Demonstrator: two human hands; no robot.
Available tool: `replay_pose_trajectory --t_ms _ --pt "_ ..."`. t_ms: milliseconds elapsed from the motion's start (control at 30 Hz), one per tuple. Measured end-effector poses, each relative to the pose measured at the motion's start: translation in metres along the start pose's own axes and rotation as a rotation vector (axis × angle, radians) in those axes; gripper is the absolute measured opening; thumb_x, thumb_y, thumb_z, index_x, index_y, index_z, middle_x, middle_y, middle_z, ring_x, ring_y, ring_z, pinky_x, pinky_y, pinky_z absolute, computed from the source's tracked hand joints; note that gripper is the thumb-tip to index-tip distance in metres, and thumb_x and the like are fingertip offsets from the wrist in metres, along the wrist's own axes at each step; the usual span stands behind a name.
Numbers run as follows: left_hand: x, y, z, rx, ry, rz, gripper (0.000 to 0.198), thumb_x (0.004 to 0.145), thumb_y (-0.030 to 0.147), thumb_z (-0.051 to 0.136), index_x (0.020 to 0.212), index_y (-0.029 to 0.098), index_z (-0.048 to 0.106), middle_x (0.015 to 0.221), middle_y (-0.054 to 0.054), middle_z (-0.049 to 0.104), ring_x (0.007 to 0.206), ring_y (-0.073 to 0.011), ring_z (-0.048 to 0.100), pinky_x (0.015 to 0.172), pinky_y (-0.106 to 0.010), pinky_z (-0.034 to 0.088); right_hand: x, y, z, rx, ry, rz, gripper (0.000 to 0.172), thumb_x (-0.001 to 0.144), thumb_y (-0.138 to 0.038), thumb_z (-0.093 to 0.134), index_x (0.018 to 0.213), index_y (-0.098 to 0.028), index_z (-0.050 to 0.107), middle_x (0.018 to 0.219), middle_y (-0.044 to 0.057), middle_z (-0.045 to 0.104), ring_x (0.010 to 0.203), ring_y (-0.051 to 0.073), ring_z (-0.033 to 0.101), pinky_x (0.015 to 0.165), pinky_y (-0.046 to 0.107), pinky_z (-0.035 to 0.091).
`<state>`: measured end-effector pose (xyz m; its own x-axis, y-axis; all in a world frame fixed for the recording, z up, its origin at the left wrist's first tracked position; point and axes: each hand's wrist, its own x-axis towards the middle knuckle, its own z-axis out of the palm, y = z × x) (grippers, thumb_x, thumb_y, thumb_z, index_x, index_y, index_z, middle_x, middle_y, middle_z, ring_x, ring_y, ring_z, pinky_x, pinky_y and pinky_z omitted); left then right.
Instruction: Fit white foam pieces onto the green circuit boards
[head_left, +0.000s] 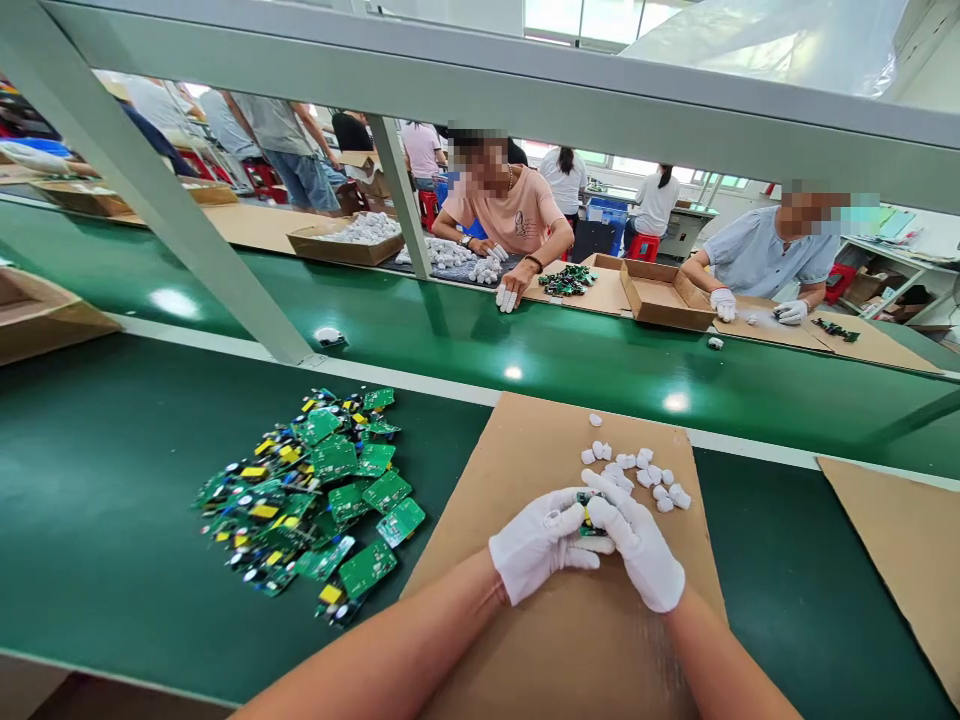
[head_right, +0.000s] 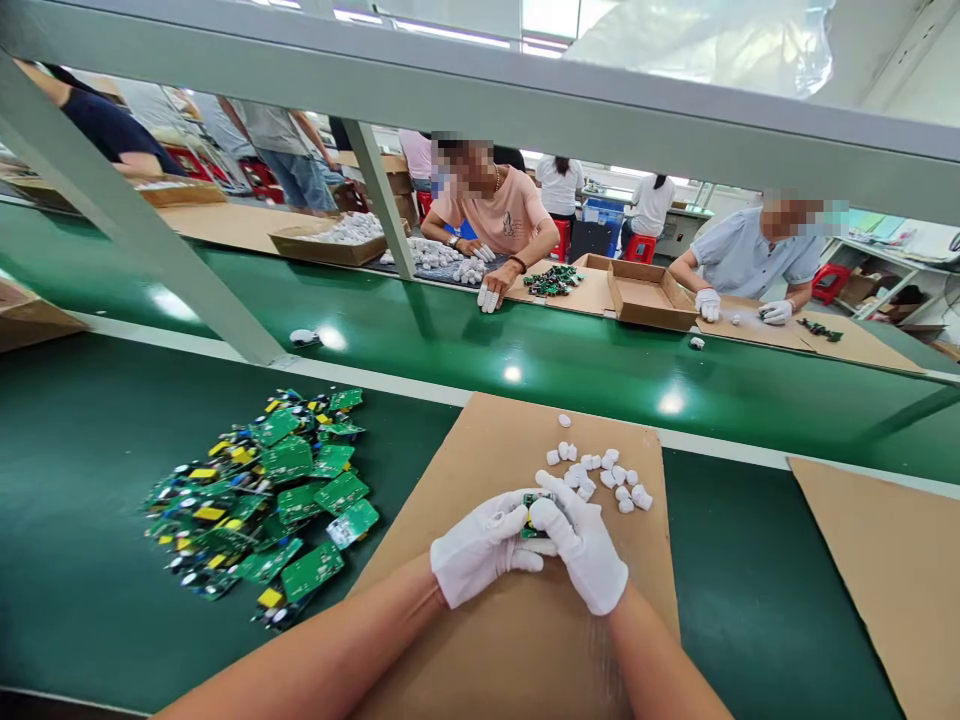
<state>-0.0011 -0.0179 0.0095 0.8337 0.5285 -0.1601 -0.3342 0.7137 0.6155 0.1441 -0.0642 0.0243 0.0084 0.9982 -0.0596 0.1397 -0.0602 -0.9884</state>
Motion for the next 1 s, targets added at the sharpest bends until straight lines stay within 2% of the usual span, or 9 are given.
replay_pose_trajectory --t_ms 133,233,300,367,467,533,633,833,1000 --pt "-0.002 -0.001 -0.003 0.018 -0.011 -0.034 0.040 0.070 0.036 0.069 0.101 0.013 0.060 0.089 -0.009 0.060 0.075 -0.0161 0.064 0.058 -0.020 0.051 -0.002 0.000 0.000 -0.153 -0.015 -0.075 0.050 0.085 -0.046 0.048 0.129 -0.022 0.047 0.101 0.005 0.067 0.094 0.021 0.060 0.088 0.035 0.047" --pt "-0.003 0.001 -0.003 0.025 -0.041 -0.047 0.035 0.070 0.037 0.069 0.093 0.011 0.062 0.084 -0.008 0.060 0.070 -0.0132 0.062 0.058 -0.019 0.050 -0.003 0.009 -0.002 -0.352 0.037 -0.153 0.052 0.082 -0.045 0.052 0.128 -0.019 0.049 0.087 0.005 0.068 0.076 0.020 0.061 0.075 0.034 0.050" --pt "-0.003 0.002 -0.004 0.021 -0.045 -0.039 0.032 0.070 0.038 0.069 0.085 0.010 0.062 0.078 -0.006 0.059 0.064 -0.0100 0.059 0.058 -0.019 0.050 -0.003 0.016 -0.003 -0.447 0.086 -0.191 0.056 0.079 -0.045 0.056 0.127 -0.017 0.050 0.086 0.007 0.067 0.072 0.021 0.060 0.073 0.035 0.050" --pt "-0.002 0.003 -0.004 0.035 -0.040 -0.033 0.033 0.069 0.039 0.070 0.082 0.009 0.063 0.076 -0.006 0.058 0.062 -0.0095 0.058 0.057 -0.019 0.050 -0.003 0.020 -0.003 -0.446 0.098 -0.198 0.057 0.079 -0.045 0.055 0.128 -0.017 0.049 0.091 0.008 0.067 0.076 0.022 0.060 0.076 0.036 0.049" --pt "0.000 0.005 -0.004 0.091 -0.011 -0.023 0.033 0.068 0.038 0.071 0.086 0.010 0.063 0.081 -0.008 0.060 0.071 -0.0140 0.062 0.058 -0.020 0.049 -0.002 0.019 -0.005 -0.289 0.048 -0.174 0.051 0.086 -0.048 0.043 0.129 -0.020 0.046 0.106 0.007 0.065 0.097 0.023 0.058 0.089 0.037 0.044" --pt "0.000 0.006 -0.002 0.101 0.009 -0.023 0.032 0.070 0.037 0.069 0.088 0.011 0.064 0.086 -0.008 0.061 0.078 -0.0171 0.063 0.060 -0.022 0.050 -0.001 0.014 -0.005 -0.217 0.040 -0.146 0.046 0.089 -0.048 0.039 0.123 -0.022 0.053 0.109 0.006 0.064 0.105 0.022 0.054 0.095 0.038 0.040" --pt "0.001 0.008 0.005 0.117 0.063 -0.034 0.032 0.073 0.040 0.066 0.091 0.013 0.063 0.084 -0.007 0.062 0.080 -0.0184 0.064 0.063 -0.025 0.050 0.000 0.005 -0.001 -0.192 0.045 -0.115 0.039 0.088 -0.047 0.042 0.111 -0.022 0.061 0.108 0.005 0.065 0.106 0.022 0.055 0.096 0.038 0.039" --pt "0.003 0.007 0.015 0.398 0.236 0.042 0.031 0.076 0.041 0.060 0.084 0.011 0.061 0.080 -0.009 0.064 0.063 -0.0126 0.060 0.053 -0.021 0.047 0.002 -0.002 0.008 -0.143 0.008 -0.146 0.036 0.090 -0.043 0.039 0.103 -0.023 0.066 0.107 0.004 0.066 0.101 0.021 0.058 0.095 0.037 0.041" --pt "0.002 0.006 0.013 0.370 0.126 0.080 0.036 0.078 0.046 0.055 0.090 0.012 0.059 0.080 -0.009 0.063 0.069 -0.0148 0.061 0.059 -0.024 0.050 0.002 0.007 0.008 -0.151 0.102 -0.081 0.040 0.086 -0.046 0.047 0.115 -0.022 0.060 0.115 0.006 0.063 0.110 0.022 0.054 0.100 0.038 0.038"
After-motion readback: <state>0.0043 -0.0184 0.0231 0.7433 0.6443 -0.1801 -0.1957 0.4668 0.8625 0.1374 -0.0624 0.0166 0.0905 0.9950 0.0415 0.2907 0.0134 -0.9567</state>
